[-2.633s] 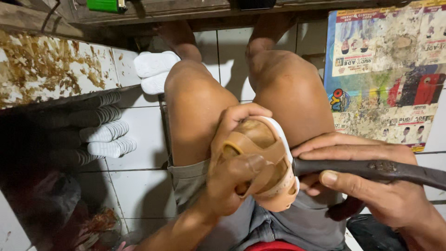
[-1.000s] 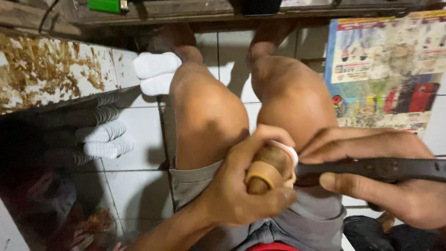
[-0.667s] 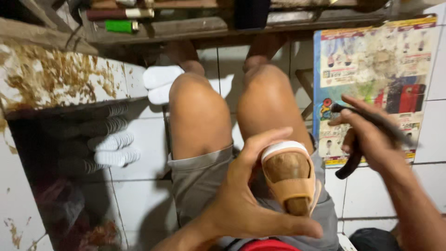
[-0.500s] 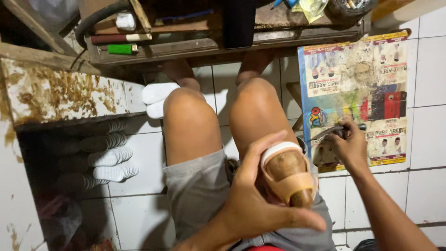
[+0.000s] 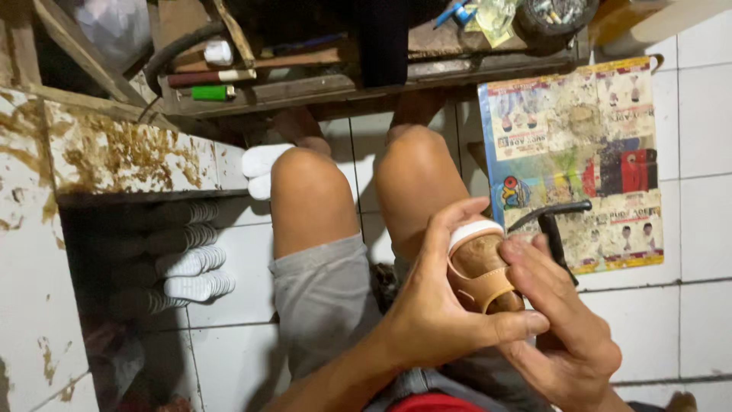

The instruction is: The person assembles sandals by heating the sole and upper separately over a gas flame, then pressing them together. They use a curved metal tool to trim excess material from the edges and place the finished sandals on a nearby shelf.

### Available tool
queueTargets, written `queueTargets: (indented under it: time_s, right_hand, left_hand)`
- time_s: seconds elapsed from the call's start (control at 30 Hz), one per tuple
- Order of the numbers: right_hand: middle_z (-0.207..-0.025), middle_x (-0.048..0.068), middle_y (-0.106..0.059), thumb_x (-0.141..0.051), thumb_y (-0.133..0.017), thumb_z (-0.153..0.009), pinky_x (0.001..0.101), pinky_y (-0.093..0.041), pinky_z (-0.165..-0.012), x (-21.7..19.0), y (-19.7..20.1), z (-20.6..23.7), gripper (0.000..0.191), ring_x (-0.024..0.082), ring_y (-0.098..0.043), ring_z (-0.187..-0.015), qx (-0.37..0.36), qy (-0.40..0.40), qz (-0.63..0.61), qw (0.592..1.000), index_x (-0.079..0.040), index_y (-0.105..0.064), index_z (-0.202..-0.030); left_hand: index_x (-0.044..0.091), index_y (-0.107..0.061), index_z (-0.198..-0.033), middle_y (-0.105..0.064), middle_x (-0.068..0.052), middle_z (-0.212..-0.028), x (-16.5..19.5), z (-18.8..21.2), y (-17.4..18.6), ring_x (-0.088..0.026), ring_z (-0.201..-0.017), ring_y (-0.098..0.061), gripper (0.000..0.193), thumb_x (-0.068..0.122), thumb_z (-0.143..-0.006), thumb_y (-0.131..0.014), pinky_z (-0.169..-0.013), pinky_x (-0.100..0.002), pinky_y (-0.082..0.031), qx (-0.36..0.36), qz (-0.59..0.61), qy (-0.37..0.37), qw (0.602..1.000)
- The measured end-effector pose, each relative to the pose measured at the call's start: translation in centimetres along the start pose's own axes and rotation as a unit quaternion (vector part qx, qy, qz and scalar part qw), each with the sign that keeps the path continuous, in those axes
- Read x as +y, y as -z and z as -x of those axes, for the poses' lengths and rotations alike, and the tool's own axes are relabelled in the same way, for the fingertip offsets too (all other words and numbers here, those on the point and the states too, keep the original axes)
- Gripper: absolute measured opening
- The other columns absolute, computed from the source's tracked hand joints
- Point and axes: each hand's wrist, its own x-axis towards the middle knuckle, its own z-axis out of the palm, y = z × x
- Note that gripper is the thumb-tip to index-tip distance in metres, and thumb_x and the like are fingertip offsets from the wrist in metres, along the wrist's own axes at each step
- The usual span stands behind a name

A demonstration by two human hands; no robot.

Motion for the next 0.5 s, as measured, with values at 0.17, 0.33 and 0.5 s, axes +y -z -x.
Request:
queueTargets:
  time_s: [0.17, 0.33, 0.5]
  right_hand:
    - [-0.167, 0.017, -0.038, -0.006, -0.083, -0.078, 0.0465, -0.036, -0.128, -0.7, -0.2, -1.2, 0.094, 0.030, -0.042, -0.156, 0.017, -0.072, -0.236, 0.969, 0.000, -0.035, -0.158]
    - [-0.152, 0.016, -0.048, -0.019, -0.100, -0.053, 0.0404, -0.042, -0.113, -0.1, 0.7, -1.1, 0.132, 0.026, -0.052, -0.139, -0.087, -0.273, -0.362, 0.887, -0.002, -0.026, -0.161]
    - [-0.143, 0.019, -0.058, -0.019, -0.099, -0.054, 0.0394, -0.047, -0.112, 0.2, 0.4, 1.0, 0.119, 0.025, -0.059, -0.131, -0.083, -0.277, -0.332, 0.898, 0.008, -0.040, -0.155]
  left_hand:
    - [0.001, -0.045, -0.153, -0.064, -0.009, -0.132, 0.5, 1.0, 0.8, -0.014, -0.126, -0.061, 0.097, 0.025, -0.072, -0.094, -0.113, -0.030, -0.050, -0.048, -0.013, -0.007, 0.999]
    - [0.003, -0.058, -0.144, -0.063, -0.005, -0.123, -0.5, 2.6, 1.7, -0.010, -0.115, -0.061, 0.083, 0.022, -0.072, -0.093, -0.109, -0.028, -0.051, -0.084, -0.011, -0.016, 0.996]
    - [0.002, -0.059, -0.136, -0.064, -0.005, -0.116, -2.4, 3.8, 1.7, -0.010, -0.107, -0.061, 0.073, 0.017, -0.075, -0.096, -0.099, -0.025, -0.050, -0.077, 0.016, -0.036, 0.996]
